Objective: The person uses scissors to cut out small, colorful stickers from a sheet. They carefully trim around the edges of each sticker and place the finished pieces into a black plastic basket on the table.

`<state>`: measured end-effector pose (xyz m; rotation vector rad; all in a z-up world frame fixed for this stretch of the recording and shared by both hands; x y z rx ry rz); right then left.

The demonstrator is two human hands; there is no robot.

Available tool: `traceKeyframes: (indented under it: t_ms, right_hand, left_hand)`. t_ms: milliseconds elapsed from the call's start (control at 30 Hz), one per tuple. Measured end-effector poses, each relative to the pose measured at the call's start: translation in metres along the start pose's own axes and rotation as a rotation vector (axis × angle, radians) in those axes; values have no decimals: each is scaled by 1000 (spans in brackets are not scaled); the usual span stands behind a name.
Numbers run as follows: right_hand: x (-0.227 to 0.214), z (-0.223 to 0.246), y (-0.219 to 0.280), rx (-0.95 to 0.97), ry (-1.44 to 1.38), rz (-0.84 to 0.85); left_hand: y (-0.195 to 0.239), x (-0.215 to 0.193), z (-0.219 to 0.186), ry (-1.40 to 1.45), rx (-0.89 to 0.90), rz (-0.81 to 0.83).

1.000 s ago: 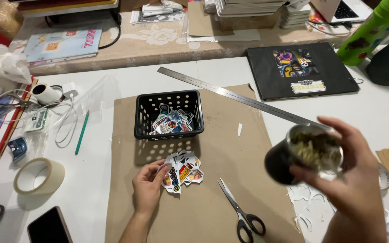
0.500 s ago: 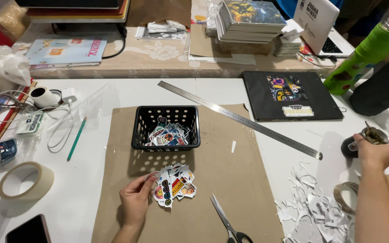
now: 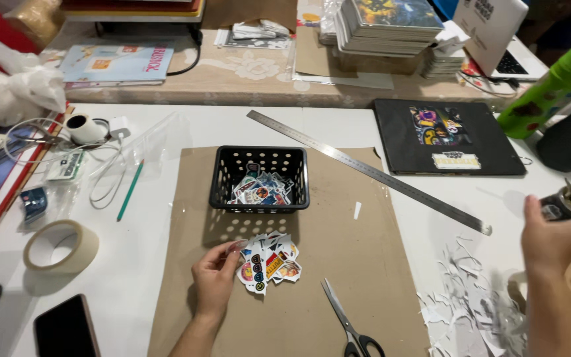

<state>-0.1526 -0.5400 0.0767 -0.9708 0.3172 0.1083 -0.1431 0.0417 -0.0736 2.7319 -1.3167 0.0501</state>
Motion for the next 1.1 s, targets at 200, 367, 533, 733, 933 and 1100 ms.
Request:
traceKeyframes:
  t_ms: [200,367,533,733,933,1100]
  right_hand:
    - [-63,109,244,-319,-25,1135]
    - [-51,56,313,-336,176,1437]
    - [-44,44,315,-411,162,1517]
    - [-35,32,318,-408,387,1523]
    - [-55,86,268,255,-74,1282]
    - [-59,165,210,348,-792,1229]
  left_hand:
    - [-3,0,3,-8,114,12]
    - [-4,0,-1,20,80,7]
    - [-10,2,10,50,58,5]
    - [2,4,-16,42,54,72]
    - [19,12,-33,239,-216,140]
    - [59,41,-124,178,9,478]
Point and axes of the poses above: each hand's wrist, its own y-axis away from the middle knuckle, its own x-axis out of the palm, z = x × y, the point moved 6 cm from there along -y, towards the middle knuckle, and after that the axes turned 15 degrees about -z, right-handed, at the moved point
